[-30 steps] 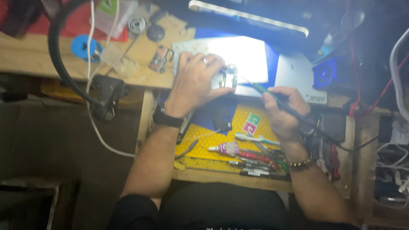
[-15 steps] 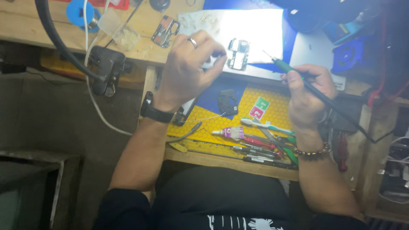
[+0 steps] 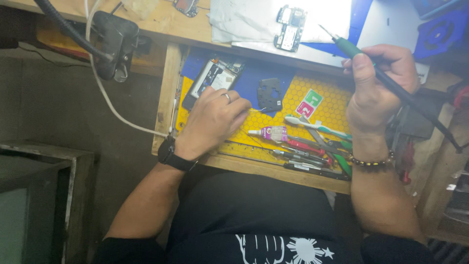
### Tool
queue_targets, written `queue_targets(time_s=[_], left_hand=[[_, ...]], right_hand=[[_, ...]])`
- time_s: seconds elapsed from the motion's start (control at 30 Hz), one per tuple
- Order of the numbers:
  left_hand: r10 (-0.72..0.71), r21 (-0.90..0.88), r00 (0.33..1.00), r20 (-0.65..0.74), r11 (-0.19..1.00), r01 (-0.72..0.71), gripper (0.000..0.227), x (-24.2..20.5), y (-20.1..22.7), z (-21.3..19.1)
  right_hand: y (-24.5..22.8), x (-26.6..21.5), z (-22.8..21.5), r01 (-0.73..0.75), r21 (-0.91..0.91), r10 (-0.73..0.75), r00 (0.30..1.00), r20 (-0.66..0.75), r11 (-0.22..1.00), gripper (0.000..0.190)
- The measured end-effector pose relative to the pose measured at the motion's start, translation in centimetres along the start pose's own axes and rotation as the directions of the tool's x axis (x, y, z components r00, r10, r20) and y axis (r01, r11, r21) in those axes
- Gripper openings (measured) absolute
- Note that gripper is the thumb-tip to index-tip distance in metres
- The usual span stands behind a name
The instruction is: The person disassembles a smartphone, removing the back cover and battery to access the internal components. They then use a precision screwdriver to work on the motherboard, manipulating small parts and connectors on the circuit board.
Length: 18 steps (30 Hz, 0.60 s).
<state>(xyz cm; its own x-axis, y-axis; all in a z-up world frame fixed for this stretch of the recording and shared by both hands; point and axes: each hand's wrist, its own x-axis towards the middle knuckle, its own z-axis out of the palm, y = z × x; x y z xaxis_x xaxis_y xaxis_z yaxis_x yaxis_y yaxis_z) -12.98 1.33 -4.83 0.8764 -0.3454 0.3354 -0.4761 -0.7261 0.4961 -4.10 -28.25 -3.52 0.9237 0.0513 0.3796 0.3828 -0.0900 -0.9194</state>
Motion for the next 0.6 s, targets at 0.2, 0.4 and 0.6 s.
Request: queue_targets(time_s=[0.2,0.4,0.6], left_hand=[[-0.046,-0.054,0.999,-0.010,0.998,0.045,0.006,0.2,-1.0,-1.5],[-0.204,0.101,0.958,-0.202,0.969,0.227,0.011,0.2,-1.5,-1.5],[-0.154,0.196,0.968,-0.200,0.961,0.194,0.016,0.3,-0.9,-1.0]], right_hand=[[0.0,0.3,0.1,0.010,-0.005,-0.010,1.000,0.009,1.000,0.020],[-0.2,0.2,0.0,-0.001,-0.010,0.002,1.000,0.015,1.000,0.020],[-0.3,0.4,0.2,0.000,0.015,0.000,1.000,0.007,1.000,0.016]])
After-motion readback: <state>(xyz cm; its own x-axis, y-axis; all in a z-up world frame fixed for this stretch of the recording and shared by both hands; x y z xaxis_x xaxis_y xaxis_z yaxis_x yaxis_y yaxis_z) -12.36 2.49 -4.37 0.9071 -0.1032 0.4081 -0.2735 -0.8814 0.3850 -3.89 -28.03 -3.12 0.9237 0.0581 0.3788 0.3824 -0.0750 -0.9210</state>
